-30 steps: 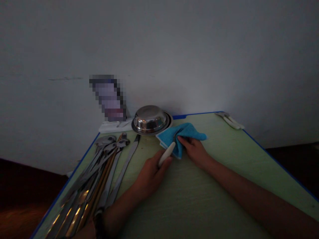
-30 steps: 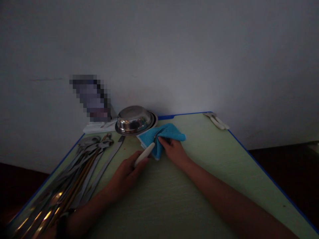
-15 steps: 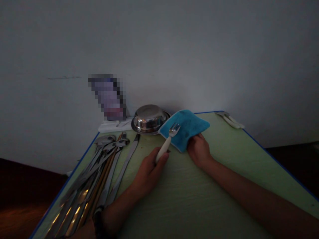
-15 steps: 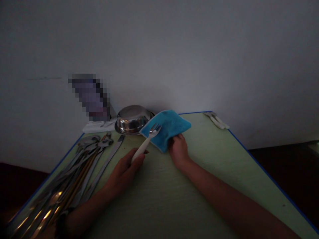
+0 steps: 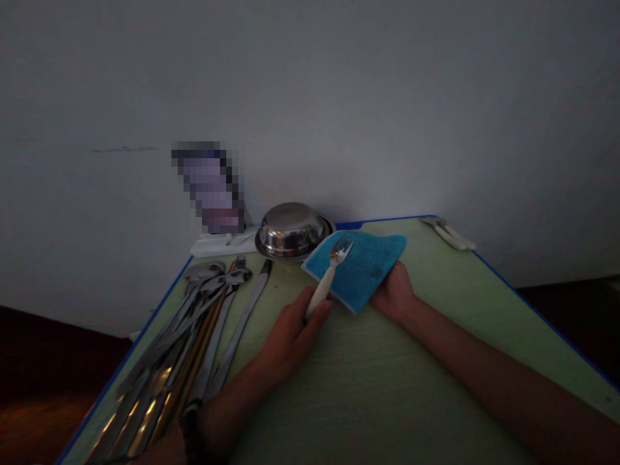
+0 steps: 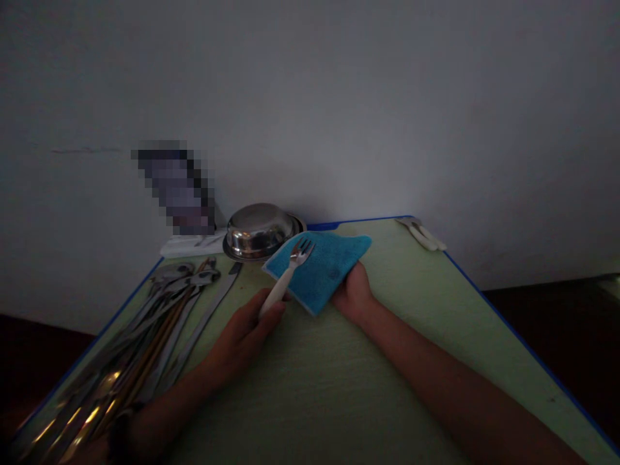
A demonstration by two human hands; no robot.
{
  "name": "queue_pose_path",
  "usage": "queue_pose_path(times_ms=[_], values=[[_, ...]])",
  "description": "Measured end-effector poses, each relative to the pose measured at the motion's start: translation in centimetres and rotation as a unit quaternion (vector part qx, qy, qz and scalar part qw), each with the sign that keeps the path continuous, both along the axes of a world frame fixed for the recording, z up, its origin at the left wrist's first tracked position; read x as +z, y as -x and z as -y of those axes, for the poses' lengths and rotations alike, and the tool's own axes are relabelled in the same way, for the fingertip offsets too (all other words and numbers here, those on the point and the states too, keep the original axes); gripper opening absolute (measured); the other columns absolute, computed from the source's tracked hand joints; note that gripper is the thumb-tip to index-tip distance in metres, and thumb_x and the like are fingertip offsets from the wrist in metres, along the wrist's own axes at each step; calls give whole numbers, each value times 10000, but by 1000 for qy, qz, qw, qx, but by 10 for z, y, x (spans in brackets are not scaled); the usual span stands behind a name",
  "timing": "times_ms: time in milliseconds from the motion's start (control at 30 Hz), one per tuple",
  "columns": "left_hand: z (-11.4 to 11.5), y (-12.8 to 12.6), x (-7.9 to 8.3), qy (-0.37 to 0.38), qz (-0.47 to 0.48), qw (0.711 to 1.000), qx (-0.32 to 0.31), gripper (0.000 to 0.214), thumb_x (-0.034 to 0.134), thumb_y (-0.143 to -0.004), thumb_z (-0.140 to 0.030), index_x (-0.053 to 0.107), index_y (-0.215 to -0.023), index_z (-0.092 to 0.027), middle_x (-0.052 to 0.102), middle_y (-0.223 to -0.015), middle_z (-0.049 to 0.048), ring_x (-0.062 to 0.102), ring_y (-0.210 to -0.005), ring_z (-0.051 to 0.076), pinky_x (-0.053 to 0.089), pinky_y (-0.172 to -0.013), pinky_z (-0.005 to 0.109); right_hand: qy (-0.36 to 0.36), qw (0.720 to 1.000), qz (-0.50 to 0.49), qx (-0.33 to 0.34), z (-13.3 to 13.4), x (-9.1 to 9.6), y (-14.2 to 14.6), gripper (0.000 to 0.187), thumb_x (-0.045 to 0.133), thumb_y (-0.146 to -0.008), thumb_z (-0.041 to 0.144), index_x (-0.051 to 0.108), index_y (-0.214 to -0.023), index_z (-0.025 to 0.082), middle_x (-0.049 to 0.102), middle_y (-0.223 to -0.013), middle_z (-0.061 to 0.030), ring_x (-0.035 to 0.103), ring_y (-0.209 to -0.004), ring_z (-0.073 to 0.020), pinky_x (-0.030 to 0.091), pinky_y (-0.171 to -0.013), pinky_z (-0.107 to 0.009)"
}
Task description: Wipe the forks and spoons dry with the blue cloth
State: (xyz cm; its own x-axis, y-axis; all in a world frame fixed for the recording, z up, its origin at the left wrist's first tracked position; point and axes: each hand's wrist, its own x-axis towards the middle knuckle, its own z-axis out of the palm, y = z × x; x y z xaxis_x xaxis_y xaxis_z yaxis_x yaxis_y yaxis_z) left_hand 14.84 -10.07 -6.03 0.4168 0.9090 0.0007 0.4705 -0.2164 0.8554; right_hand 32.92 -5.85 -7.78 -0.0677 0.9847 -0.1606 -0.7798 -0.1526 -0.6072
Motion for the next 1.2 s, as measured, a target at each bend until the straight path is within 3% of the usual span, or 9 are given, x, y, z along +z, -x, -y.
queue_pose_path(times_ms=[267, 433, 500, 600, 667, 833, 1033, 1200], values=[[0, 1, 3, 9, 4, 1000, 5, 270, 391, -897, -374, 531, -996, -166, 595, -808, 2, 550, -739, 156, 402, -647, 245, 18, 998, -1, -60, 0, 1, 4, 214, 460, -748, 272, 661, -759, 201, 718, -779, -10, 638, -832, -202, 479, -854, -375], [0, 1, 3, 0, -6, 1000, -21, 274, 384, -897, -381, 539, -960, -164, 596, -775, -1, 547, -695, 152, 401, -607, 236, 11, 998, 42, -37, 5, 1, 3, 99, 595, -663, 262, 621, -726, 189, 674, -665, 12, 605, -635, -152, 504, -651, -286], [0, 0, 3, -1, -16, 1000, -25, 274, 381, -897, -380, 539, -968, -169, 603, -769, -1, 555, -685, 156, 405, -609, 242, -11, 996, 84, -21, 7, 0, 3, 179, 675, -613, 222, 581, -765, 208, 655, -684, 46, 591, -609, -125, 485, -578, -245], [1, 0, 4, -1, -21, 999, -40, 272, 374, -898, -370, 529, -1017, -180, 625, -838, 13, 579, -740, 173, 418, -656, 257, -15, 989, 142, -26, 9, 0, 4, 413, 748, -544, 168, 534, -888, 251, 665, -788, 60, 618, -668, -133, 501, -597, -264], [2, -1, 4, -6, -28, 998, -54, 266, 373, -897, -363, 526, -1024, -184, 629, -855, 19, 586, -742, 178, 421, -669, 265, -8, 985, 175, -3, 10, 0, 5, 453, 756, -548, 189, 544, -946, 239, 682, -834, 21, 636, -719, -160, 514, -653, -312], [3, 0, 4, -27, -63, 995, -70, 247, 374, -895, -362, 532, -941, -178, 601, -735, 3, 558, -630, 158, 401, -594, 254, -34, 970, 232, 58, 11, -4, 3, 310, 727, -616, 295, 629, -884, 174, 702, -802, -23, 635, -672, -152, 499, -694, -308], [3, -1, 5, -23, -68, 995, -72, 279, 368, -894, -372, 535, -953, -156, 580, -714, 11, 545, -622, 153, 392, -554, 243, 0, 968, 249, -20, 9, -9, 7, 310, 644, -675, 471, 647, -732, 166, 681, -637, 1, 600, -569, -133, 479, -623, -264], [3, -1, 6, -7, -52, 996, -78, 288, 380, -888, -388, 536, -975, -161, 582, -729, 8, 547, -646, 154, 398, -558, 236, 43, 971, 231, -53, 7, -7, 7, 370, 610, -682, 530, 660, -744, 169, 697, -675, -25, 621, -611, -157, 488, -608, -268]])
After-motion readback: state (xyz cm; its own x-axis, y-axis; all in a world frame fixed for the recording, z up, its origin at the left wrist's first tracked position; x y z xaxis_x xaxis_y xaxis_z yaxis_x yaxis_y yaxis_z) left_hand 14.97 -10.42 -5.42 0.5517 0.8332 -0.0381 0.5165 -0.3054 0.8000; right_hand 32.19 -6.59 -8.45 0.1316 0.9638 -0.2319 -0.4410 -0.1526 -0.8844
